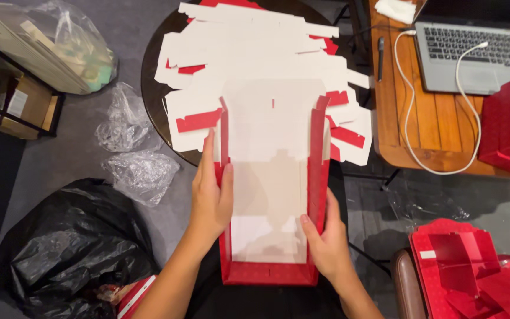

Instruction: The person assembles a red and white cardboard box by folding and tucking flaps into slots. They then insert a red divider insert into the box. The task is performed by hand on a table with other unassembled parts nearby.

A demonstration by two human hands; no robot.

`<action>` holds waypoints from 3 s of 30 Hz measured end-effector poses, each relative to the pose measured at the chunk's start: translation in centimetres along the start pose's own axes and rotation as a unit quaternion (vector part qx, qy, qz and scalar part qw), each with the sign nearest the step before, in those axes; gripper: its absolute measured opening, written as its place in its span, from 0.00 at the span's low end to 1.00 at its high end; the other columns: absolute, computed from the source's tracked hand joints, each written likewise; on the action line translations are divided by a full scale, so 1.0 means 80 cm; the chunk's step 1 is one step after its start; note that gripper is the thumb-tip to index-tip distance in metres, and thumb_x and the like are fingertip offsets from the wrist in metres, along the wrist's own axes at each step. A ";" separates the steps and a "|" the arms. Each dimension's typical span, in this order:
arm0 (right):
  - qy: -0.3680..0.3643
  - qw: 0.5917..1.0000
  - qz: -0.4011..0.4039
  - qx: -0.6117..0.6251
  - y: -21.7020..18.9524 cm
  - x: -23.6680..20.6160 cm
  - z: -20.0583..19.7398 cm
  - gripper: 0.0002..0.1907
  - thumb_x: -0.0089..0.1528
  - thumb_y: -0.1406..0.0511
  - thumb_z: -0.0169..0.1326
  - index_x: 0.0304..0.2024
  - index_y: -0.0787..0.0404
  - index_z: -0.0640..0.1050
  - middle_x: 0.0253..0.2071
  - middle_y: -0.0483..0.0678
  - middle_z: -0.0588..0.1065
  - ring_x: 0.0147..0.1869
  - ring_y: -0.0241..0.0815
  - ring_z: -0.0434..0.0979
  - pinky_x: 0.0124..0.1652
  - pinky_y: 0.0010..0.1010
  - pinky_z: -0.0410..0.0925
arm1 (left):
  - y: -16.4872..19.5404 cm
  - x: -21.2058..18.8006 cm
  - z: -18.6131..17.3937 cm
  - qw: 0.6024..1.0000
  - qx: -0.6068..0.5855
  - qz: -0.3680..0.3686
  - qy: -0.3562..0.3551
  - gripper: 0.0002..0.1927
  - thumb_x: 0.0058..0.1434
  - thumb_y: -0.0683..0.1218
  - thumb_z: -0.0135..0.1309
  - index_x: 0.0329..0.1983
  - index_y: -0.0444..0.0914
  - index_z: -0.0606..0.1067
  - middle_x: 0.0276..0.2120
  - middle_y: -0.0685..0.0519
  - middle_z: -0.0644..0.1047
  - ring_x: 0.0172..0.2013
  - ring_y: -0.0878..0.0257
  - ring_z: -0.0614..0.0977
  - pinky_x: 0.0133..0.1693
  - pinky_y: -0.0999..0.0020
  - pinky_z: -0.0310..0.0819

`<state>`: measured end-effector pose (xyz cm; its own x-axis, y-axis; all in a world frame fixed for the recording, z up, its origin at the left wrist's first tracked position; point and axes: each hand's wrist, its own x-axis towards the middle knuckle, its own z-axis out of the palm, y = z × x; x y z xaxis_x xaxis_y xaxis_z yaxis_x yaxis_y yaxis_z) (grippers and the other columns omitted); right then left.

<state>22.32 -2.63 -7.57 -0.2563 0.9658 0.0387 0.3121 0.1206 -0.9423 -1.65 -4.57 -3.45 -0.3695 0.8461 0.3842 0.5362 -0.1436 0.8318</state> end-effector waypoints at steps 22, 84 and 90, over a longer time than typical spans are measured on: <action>0.086 0.970 -0.092 -0.207 -0.084 0.085 -0.025 0.22 0.64 0.71 0.54 0.62 0.63 0.73 0.64 0.58 0.68 0.43 0.50 0.75 0.46 0.35 0.70 | 0.003 -0.010 0.012 0.999 0.019 0.019 -0.036 0.27 0.69 0.34 0.44 0.70 0.42 0.65 0.61 0.37 0.73 0.50 0.38 0.81 0.48 0.54 0.78; 0.052 0.885 -0.305 -0.347 0.037 0.237 0.051 0.27 0.59 0.77 0.57 0.62 0.63 0.77 0.34 0.49 0.73 0.38 0.48 0.75 0.43 0.40 0.69 | -0.128 0.125 0.139 0.906 0.374 0.162 -0.114 0.21 0.59 0.41 0.53 0.57 0.42 0.79 0.31 0.53 0.75 0.26 0.59 0.76 0.29 0.59 0.65; 0.070 0.858 -0.313 -0.401 0.045 0.241 0.059 0.26 0.57 0.77 0.60 0.59 0.60 0.80 0.28 0.46 0.70 0.33 0.44 0.72 0.39 0.37 0.68 | -0.127 0.127 0.140 0.902 0.380 0.179 -0.094 0.17 0.61 0.42 0.54 0.54 0.41 0.79 0.28 0.55 0.74 0.28 0.60 0.77 0.31 0.59 0.63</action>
<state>14.22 15.35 -11.78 -0.5074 0.6661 0.5467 0.6973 0.6901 -0.1937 -2.37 11.21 -12.45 0.0280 0.8976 0.4398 0.9880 -0.0918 0.1245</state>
